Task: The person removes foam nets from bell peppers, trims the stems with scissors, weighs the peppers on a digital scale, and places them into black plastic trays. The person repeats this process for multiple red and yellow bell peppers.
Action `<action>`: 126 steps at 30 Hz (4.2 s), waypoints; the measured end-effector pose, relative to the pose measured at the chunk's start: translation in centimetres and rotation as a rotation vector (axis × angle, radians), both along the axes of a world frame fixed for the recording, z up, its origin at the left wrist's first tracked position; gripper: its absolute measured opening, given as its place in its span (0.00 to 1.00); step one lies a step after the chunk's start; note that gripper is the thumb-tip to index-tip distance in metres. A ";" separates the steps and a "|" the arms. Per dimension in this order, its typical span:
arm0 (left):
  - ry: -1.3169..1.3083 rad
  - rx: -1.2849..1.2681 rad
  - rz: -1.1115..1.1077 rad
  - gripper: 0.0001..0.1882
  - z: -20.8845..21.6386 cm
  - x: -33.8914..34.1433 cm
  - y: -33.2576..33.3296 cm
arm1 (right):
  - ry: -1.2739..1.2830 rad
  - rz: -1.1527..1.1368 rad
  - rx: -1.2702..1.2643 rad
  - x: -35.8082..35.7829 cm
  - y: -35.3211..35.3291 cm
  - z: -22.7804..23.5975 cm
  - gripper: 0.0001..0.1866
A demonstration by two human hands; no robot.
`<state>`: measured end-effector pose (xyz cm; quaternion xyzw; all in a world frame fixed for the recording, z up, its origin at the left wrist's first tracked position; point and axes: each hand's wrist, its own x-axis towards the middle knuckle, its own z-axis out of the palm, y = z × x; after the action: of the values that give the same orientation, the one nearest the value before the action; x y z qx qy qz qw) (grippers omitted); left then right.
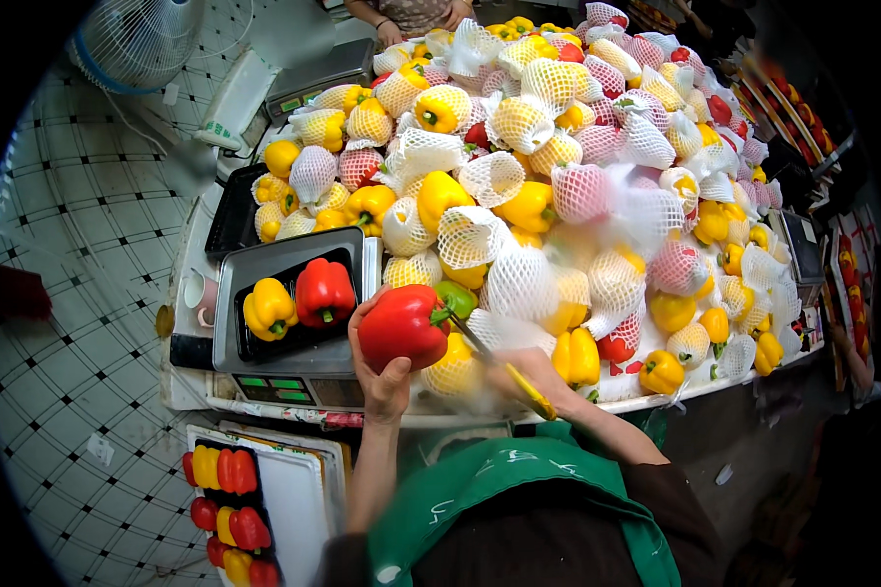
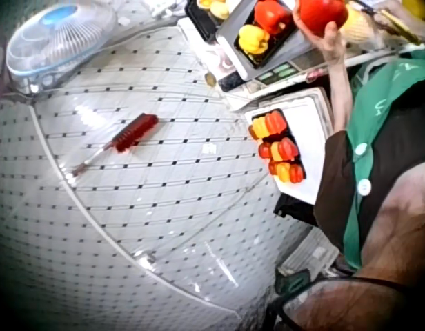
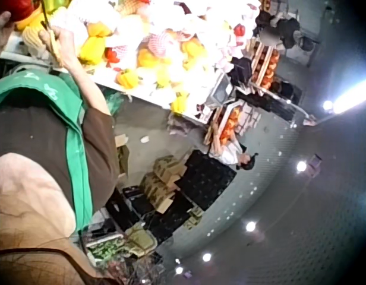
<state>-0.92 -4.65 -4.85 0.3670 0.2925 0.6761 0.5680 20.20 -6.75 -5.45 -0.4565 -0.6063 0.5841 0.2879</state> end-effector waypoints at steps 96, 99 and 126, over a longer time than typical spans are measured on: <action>1.851 0.335 0.028 0.44 3.0 -24.0 10.4 | -0.494 0.101 1.030 -19.0 12.8 0.5 0.40; 1.778 0.503 0.306 0.41 2.8 -23.1 7.3 | -0.515 0.076 1.077 -19.0 13.8 -0.5 0.39; 1.492 0.381 0.506 0.15 3.8 -25.4 6.8 | 0.018 1.284 1.156 -14.3 -0.9 27.6 0.12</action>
<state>-26.32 2.14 -1.09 0.7344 0.5484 0.3995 -0.0191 5.91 -7.69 22.14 0.1970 -0.9467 0.2370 0.0940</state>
